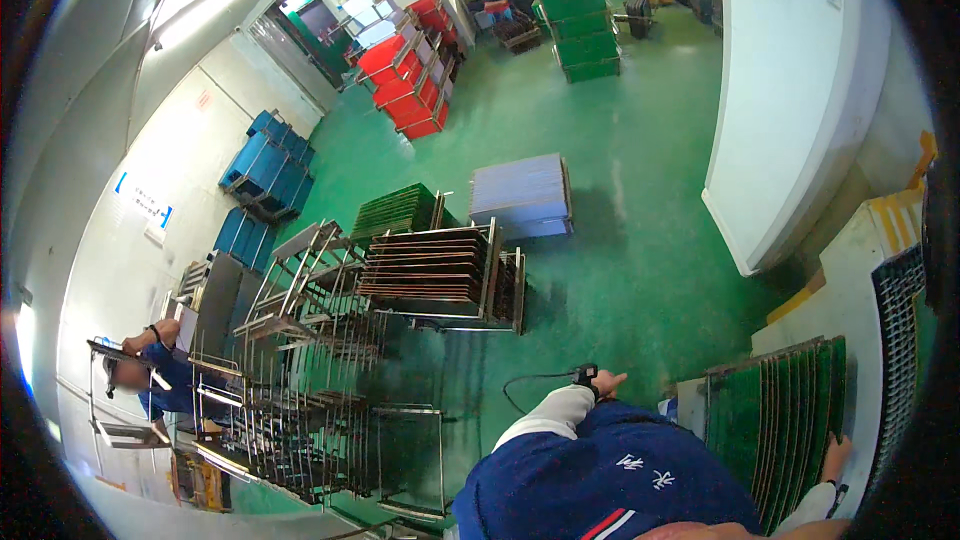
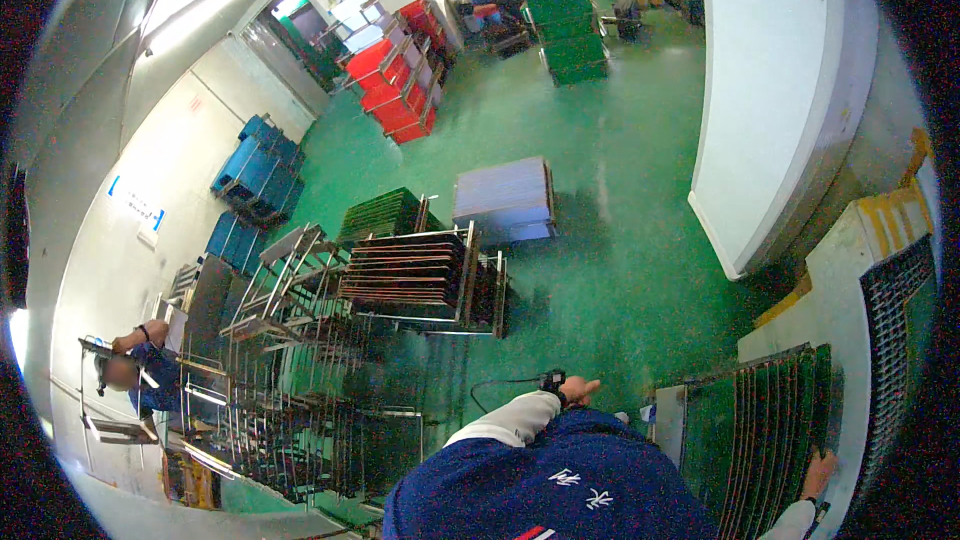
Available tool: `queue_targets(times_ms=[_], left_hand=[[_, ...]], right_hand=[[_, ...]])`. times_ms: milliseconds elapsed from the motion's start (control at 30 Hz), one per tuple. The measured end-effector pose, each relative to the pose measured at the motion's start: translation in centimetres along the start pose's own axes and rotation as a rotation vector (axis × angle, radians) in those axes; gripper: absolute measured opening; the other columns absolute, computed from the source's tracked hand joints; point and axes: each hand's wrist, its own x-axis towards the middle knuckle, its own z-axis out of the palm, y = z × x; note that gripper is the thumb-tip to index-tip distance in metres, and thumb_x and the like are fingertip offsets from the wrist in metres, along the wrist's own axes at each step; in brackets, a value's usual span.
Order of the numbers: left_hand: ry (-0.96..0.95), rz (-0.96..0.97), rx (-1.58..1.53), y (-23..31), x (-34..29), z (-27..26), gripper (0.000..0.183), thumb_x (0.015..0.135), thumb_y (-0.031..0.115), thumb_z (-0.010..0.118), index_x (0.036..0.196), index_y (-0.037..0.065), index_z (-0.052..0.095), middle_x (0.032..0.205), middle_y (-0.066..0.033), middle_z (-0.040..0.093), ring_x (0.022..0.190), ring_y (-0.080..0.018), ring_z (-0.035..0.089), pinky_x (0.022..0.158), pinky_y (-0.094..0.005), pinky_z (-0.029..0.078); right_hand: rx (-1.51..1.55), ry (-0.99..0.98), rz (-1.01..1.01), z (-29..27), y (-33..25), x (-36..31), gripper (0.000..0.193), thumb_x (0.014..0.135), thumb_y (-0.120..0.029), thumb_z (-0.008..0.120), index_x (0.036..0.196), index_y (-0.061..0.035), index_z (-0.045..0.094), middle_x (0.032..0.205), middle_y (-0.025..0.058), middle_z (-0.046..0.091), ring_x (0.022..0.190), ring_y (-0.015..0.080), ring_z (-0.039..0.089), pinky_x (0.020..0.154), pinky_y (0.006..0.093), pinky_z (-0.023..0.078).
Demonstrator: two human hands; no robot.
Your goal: Picking up metal or circuit board sheets from a machine output and loading them into a vertical storage rack.
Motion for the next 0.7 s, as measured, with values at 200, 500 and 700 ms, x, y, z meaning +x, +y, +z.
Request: queue_targets(times_ms=[200, 500, 700], left_hand=[[0.008, -0.130, -0.125, 0.4, -0.6, 0.2, 0.060, 0.082, 0.059, 0.051, 0.063, 0.003, 0.062, 0.058, -0.0068, 0.061, 0.048, -0.0179, 0.056, 0.046, -0.0338, 0.042], [-0.049, -0.161, -0.109, 1.4, -1.3, -0.4, 0.058, 0.082, 0.058, 0.050, 0.070, 0.003, 0.065, 0.065, -0.0063, 0.064, 0.055, -0.0188, 0.060, 0.053, -0.0343, 0.046], [-0.012, 0.002, 0.030, 1.7, -0.8, -0.1, 0.061, 0.082, 0.061, 0.047, 0.061, 0.006, 0.063, 0.056, -0.0068, 0.059, 0.046, -0.0203, 0.054, 0.046, -0.0361, 0.041]], right_hand=[[-0.041, -0.049, 0.134, -2.9, -4.2, -1.1, 0.053, 0.083, -0.036, 0.062, 0.116, 0.0038, 0.053, 0.114, 0.0231, 0.055, 0.108, 0.0380, 0.050, 0.091, 0.0443, 0.039], [-0.051, -0.133, 0.154, -2.9, -3.8, -1.0, 0.052, 0.084, -0.032, 0.061, 0.120, 0.0025, 0.049, 0.119, 0.0220, 0.051, 0.114, 0.0375, 0.046, 0.095, 0.0439, 0.037], [0.009, 0.144, 0.061, 1.2, 1.1, -0.7, 0.041, 0.086, -0.026, 0.059, 0.109, 0.0067, 0.055, 0.107, 0.0212, 0.056, 0.102, 0.0374, 0.050, 0.086, 0.0421, 0.039]])
